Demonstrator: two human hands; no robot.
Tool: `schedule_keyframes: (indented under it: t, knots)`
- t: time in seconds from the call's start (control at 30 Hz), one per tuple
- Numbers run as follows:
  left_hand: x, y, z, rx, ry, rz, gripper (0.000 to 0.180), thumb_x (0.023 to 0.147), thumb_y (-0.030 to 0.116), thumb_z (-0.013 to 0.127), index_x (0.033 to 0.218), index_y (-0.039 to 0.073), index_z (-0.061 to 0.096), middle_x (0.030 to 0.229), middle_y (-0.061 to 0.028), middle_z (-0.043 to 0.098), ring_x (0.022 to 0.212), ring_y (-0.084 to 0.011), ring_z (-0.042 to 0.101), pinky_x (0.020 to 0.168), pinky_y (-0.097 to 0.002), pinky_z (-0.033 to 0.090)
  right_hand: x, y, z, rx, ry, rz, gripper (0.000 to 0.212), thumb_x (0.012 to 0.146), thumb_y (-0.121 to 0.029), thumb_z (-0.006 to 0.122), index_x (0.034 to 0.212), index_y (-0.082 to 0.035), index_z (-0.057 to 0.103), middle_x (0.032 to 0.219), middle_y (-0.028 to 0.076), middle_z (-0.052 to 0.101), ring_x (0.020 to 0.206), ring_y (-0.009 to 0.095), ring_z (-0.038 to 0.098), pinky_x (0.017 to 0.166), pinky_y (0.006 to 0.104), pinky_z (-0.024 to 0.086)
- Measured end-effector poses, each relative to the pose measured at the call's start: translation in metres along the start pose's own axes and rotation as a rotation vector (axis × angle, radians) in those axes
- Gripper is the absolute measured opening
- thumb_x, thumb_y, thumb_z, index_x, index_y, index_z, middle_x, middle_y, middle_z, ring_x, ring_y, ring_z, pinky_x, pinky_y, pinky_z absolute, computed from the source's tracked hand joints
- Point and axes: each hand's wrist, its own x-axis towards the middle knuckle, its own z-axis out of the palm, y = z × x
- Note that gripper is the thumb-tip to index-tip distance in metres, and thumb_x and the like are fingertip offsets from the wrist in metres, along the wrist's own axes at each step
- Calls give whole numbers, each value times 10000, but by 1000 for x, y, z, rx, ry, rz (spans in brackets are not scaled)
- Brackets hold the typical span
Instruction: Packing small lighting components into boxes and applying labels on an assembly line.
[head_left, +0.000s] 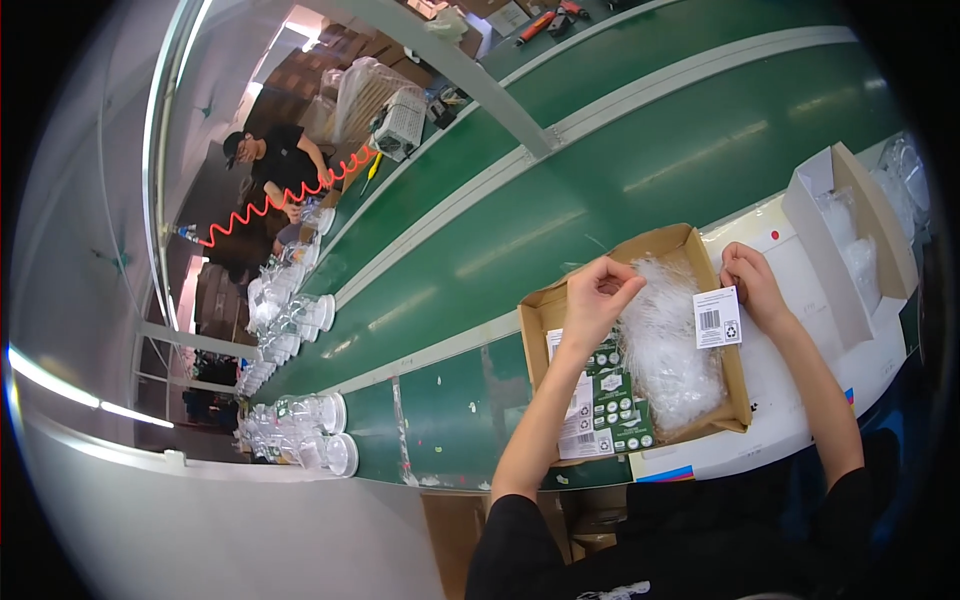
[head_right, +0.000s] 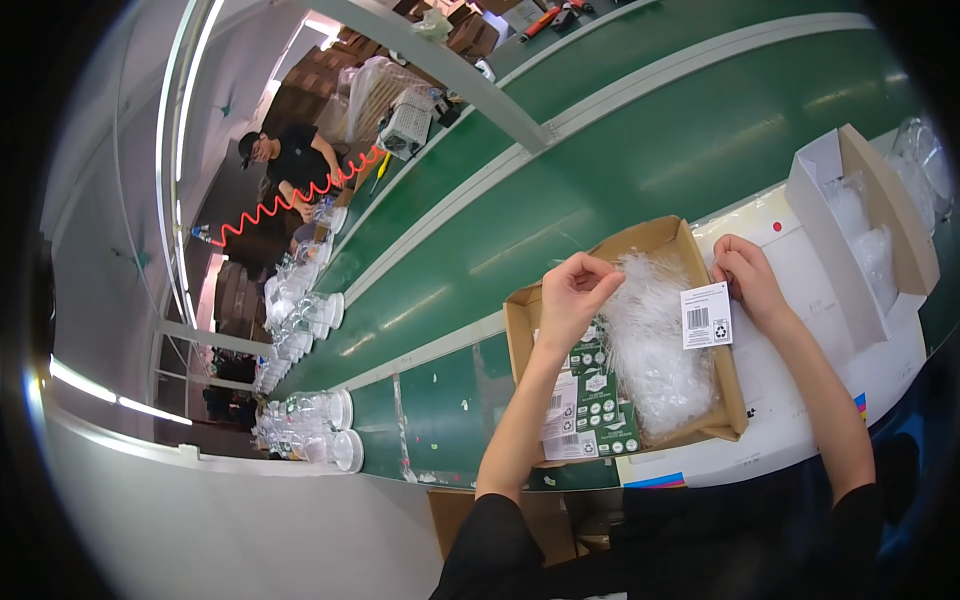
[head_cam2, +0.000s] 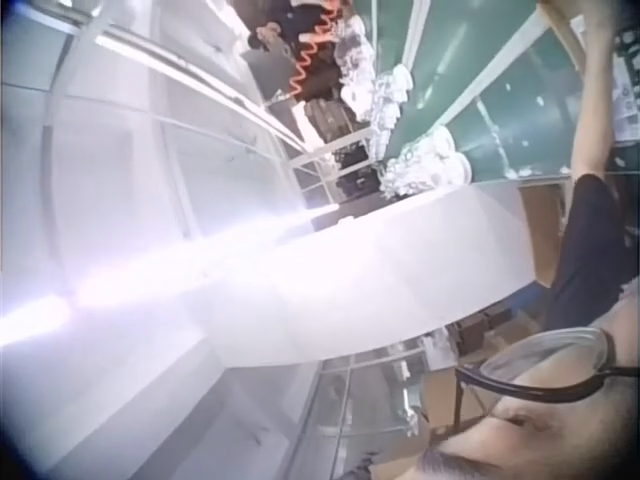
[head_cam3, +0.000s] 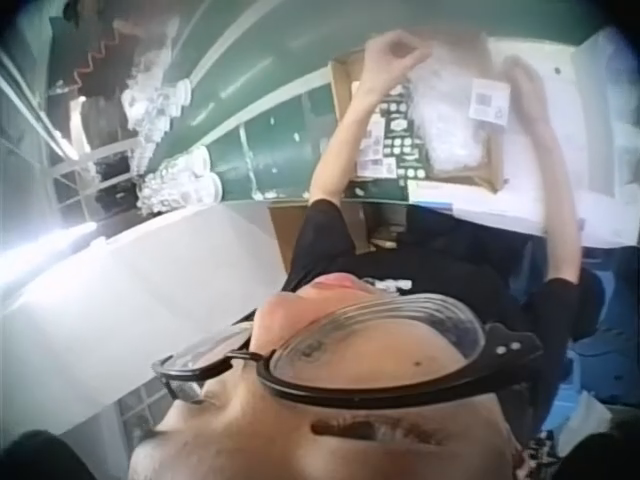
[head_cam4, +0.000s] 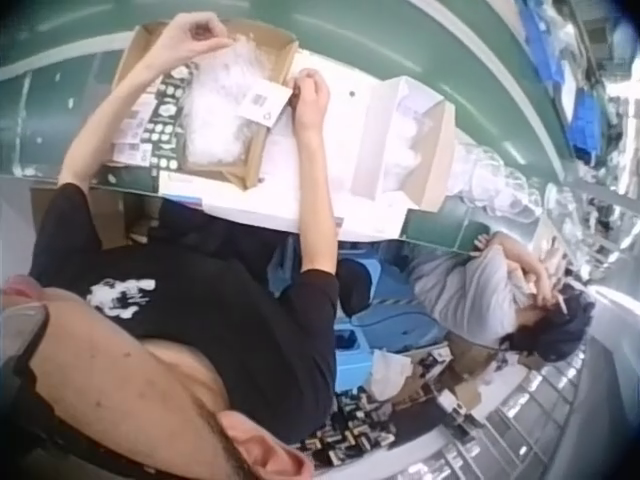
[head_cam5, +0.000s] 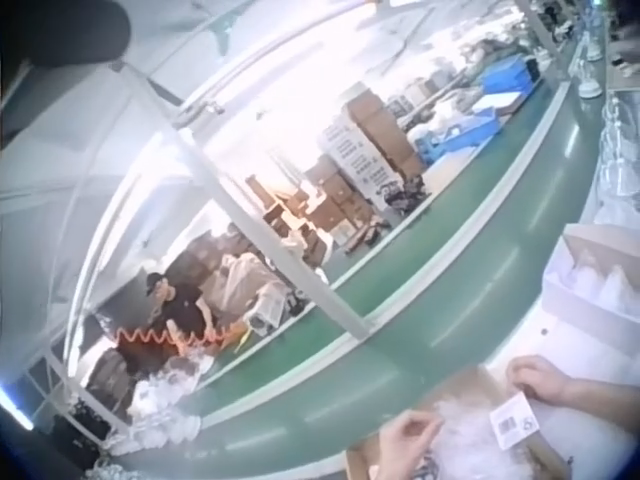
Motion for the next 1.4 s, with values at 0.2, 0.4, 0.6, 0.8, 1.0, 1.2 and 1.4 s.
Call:
schedule_keyframes:
  t: [0.2, 0.4, 0.6, 0.8, 1.0, 1.2, 1.4]
  knots:
    - [1, 1, 3, -13, 3, 16, 80, 836, 27, 681, 880, -35, 654, 833, -43, 675, 722, -65, 600, 671, -193, 493, -3, -4, -6, -30, -14, 26, 87, 877, -161, 465, 797, -125, 456, 598, -32, 471, 508, 43, 412, 446, 189, 283]
    - [1, -2, 1, 21, -18, 7, 100, 878, 43, 628, 917, -39, 672, 877, -57, 691, 744, -76, 605, 684, -207, 495, 1, 2, -3, -13, 8, -11, 89, 871, -155, 464, 789, -122, 456, 589, -30, 467, 497, 47, 410, 439, 195, 284]
    - [0, -1, 3, -30, 0, 5, 180, 930, 76, 534, 889, -36, 669, 872, -67, 695, 718, -77, 593, 652, -211, 483, -4, -5, -3, -9, 7, 43, 87, 868, -146, 466, 789, -112, 455, 595, -22, 468, 514, 53, 420, 456, 199, 304]
    - [1, -2, -4, -88, 8, 39, 272, 959, 107, 452, 868, -38, 663, 870, -72, 696, 689, -81, 578, 637, -219, 479, 0, 1, -3, 13, 5, 4, 81, 864, -147, 466, 790, -117, 453, 597, -24, 469, 505, 52, 412, 446, 199, 296]
    - [2, 0, -4, -98, 19, 68, 261, 945, 85, 446, 905, -42, 671, 878, -70, 695, 692, -88, 585, 637, -224, 479, -3, -5, -3, -10, 10, 41, 77, 862, -143, 463, 792, -115, 456, 597, -22, 467, 511, 51, 411, 457, 195, 301]
    - [2, -1, -6, -106, 36, 61, 226, 937, 80, 483, 909, -28, 680, 870, -58, 681, 680, -78, 586, 613, -215, 476, 0, -1, 0, 5, 12, -2, 78, 860, -151, 465, 789, -120, 458, 594, -27, 467, 499, 50, 406, 444, 196, 291]
    - [2, -1, -3, -88, 79, 98, 158, 898, 66, 580, 848, -41, 686, 912, -66, 666, 692, -82, 591, 602, -203, 474, -2, -2, -4, -37, 6, 32, 84, 862, -162, 461, 788, -122, 456, 594, -30, 465, 502, 49, 407, 443, 195, 291]
